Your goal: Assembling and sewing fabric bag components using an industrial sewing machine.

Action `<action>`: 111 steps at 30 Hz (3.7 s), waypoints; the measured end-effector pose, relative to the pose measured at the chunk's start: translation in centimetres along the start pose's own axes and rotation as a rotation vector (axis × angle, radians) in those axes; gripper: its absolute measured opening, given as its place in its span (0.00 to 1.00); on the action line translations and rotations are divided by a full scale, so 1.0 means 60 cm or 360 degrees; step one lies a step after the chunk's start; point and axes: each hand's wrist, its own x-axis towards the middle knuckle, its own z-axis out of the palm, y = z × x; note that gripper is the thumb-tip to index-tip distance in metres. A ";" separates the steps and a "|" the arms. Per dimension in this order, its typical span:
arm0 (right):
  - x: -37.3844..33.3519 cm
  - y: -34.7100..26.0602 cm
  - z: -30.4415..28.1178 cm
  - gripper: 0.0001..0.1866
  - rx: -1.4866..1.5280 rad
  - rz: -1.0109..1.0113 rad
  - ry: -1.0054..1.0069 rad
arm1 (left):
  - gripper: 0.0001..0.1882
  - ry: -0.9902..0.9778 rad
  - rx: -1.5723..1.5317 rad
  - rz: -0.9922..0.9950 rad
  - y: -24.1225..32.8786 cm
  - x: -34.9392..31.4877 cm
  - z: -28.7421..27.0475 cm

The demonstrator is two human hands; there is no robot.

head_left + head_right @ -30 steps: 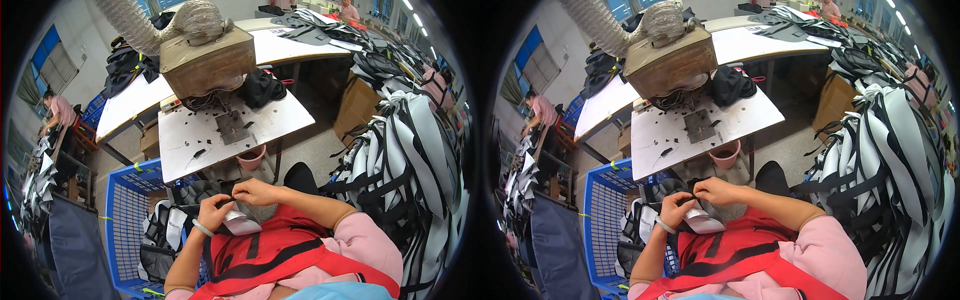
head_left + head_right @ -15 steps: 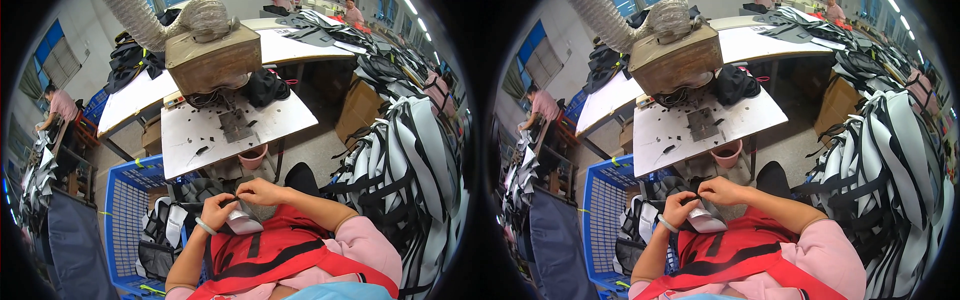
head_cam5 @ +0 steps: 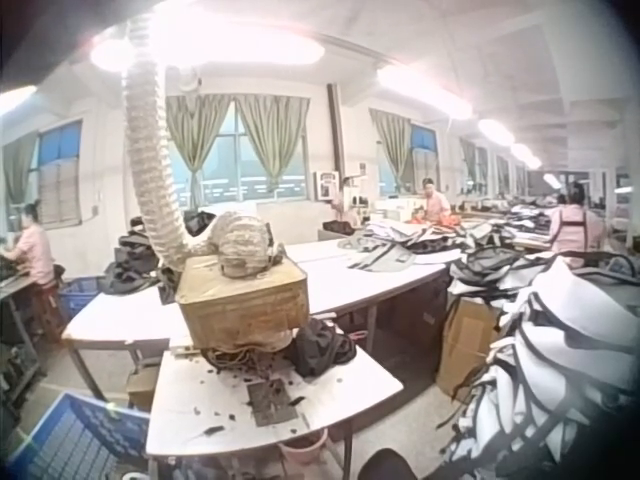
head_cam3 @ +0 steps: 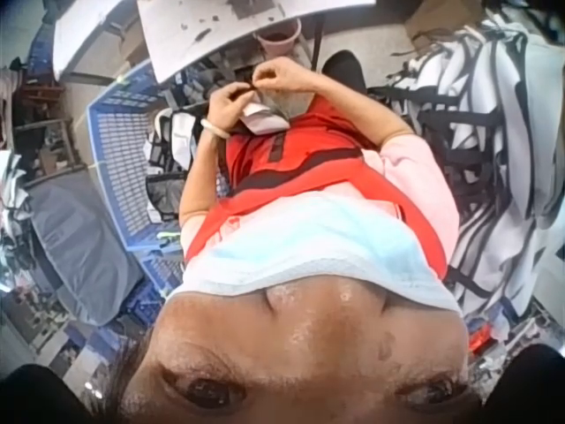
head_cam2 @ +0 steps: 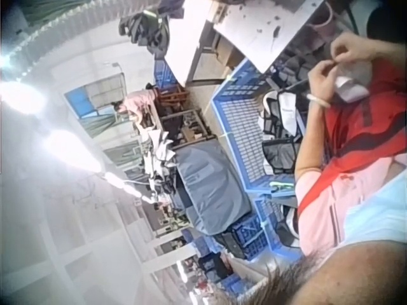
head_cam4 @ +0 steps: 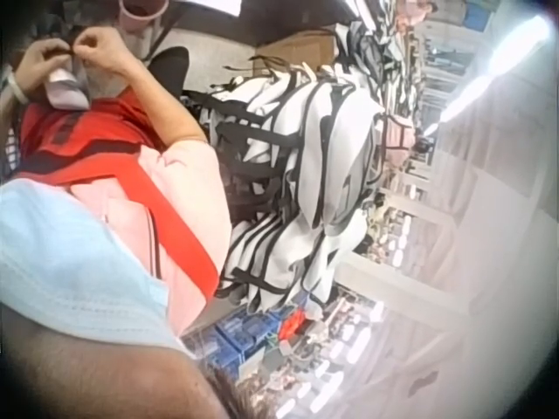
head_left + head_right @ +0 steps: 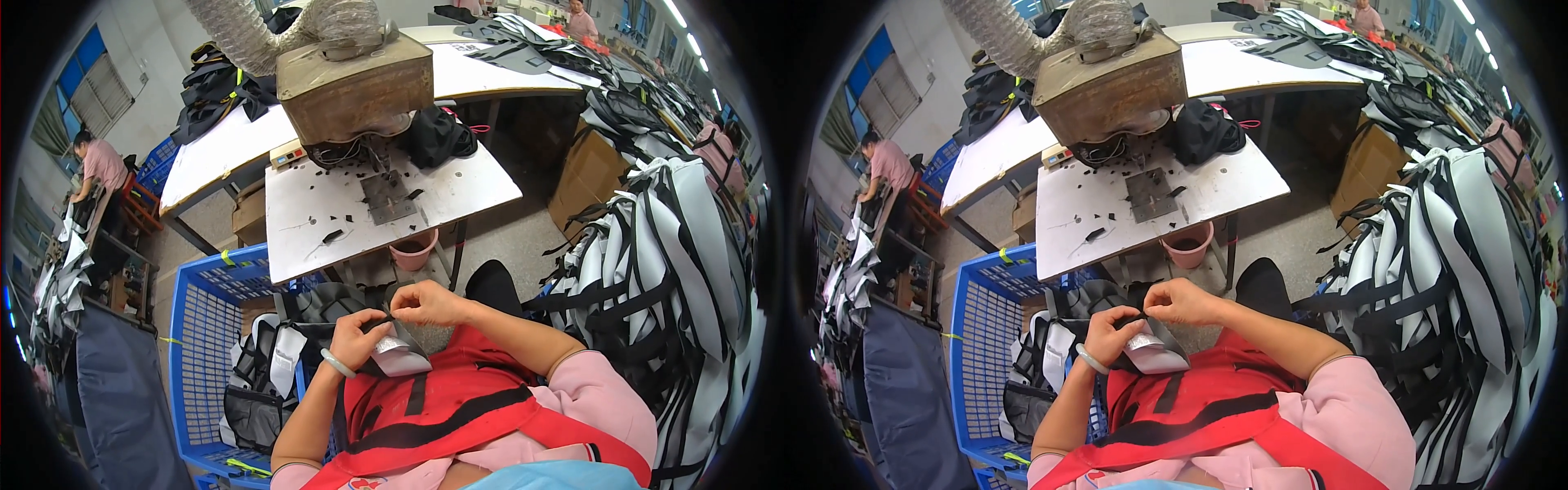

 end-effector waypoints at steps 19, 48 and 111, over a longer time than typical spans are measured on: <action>0.006 -0.016 -0.013 0.05 0.0499 0.0063 0.0008 | 0.09 0.0121 -0.0183 0.0070 0.036 0.021 0.001; 0.200 -0.044 -0.254 0.07 0.0469 -0.0301 0.0400 | 0.09 0.0204 -0.0806 -0.0071 0.101 0.364 -0.047; 0.044 0.039 -0.186 0.12 0.0267 -0.0127 0.1211 | 0.12 0.0439 -0.0487 0.0019 0.074 0.289 -0.031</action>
